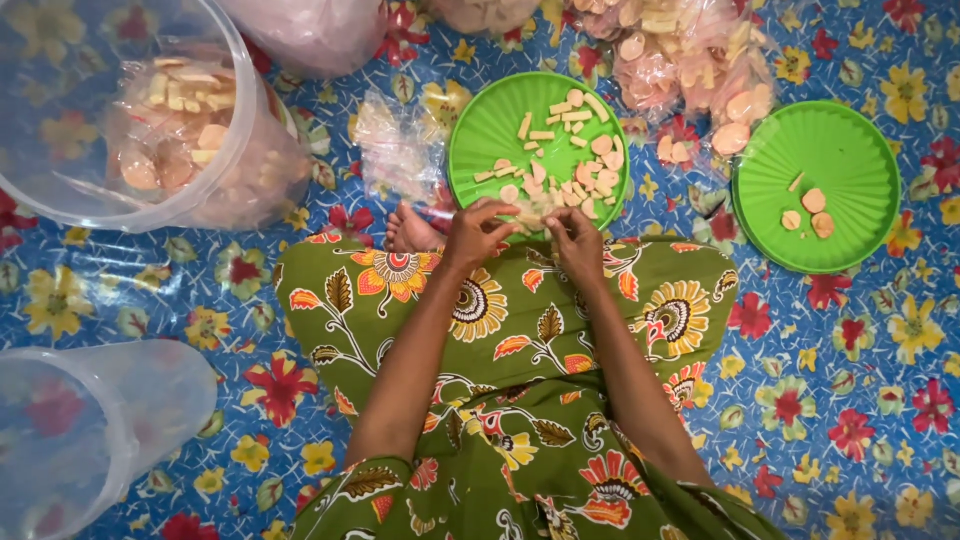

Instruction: Separating thin food slices and arranging them on a plate

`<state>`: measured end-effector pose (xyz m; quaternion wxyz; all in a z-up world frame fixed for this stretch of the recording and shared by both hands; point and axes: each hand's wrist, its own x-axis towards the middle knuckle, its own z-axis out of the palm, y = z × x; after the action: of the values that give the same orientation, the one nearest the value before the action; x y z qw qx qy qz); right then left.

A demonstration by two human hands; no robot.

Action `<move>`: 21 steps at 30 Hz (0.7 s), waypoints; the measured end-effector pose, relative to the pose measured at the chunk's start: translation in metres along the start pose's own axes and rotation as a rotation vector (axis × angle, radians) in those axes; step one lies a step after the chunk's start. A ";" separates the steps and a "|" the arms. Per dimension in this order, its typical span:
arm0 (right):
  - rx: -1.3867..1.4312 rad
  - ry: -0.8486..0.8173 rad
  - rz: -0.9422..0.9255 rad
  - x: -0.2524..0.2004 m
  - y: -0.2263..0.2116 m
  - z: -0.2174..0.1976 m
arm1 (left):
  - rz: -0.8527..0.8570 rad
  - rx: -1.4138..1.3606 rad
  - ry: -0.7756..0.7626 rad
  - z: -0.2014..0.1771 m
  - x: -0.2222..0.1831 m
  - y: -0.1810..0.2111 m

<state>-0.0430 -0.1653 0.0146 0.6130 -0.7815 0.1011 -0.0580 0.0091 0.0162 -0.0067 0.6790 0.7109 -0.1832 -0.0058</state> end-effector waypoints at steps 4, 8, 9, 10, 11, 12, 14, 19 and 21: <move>-0.038 -0.017 -0.018 0.000 -0.017 0.003 | 0.016 0.028 -0.001 -0.002 0.004 -0.005; -0.065 -0.038 -0.037 0.006 -0.001 0.004 | 0.063 0.002 0.056 -0.003 0.010 -0.013; -0.057 -0.031 -0.036 0.009 0.005 0.003 | 0.071 0.002 0.070 -0.003 0.011 -0.018; -0.055 -0.030 -0.032 0.008 -0.001 0.004 | 0.067 0.004 0.068 -0.004 0.011 -0.015; -0.046 -0.038 -0.034 0.007 -0.006 0.004 | 0.065 0.006 0.051 -0.005 0.011 -0.012; -0.038 -0.046 -0.036 0.007 -0.012 0.005 | 0.064 0.008 0.033 -0.006 0.011 -0.009; -0.038 -0.068 -0.048 0.008 -0.019 0.006 | 0.049 -0.025 0.027 -0.005 0.011 0.004; -0.096 -0.145 -0.048 0.005 -0.038 0.007 | 0.005 -0.029 -0.002 -0.001 0.011 0.004; -0.091 -0.175 -0.060 0.007 -0.039 0.009 | -0.065 -0.090 0.033 0.001 0.012 0.006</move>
<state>-0.0309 -0.1494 0.0499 0.5815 -0.8131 0.0263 -0.0028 0.0180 0.0115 0.0021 0.7127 0.6851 -0.1484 -0.0242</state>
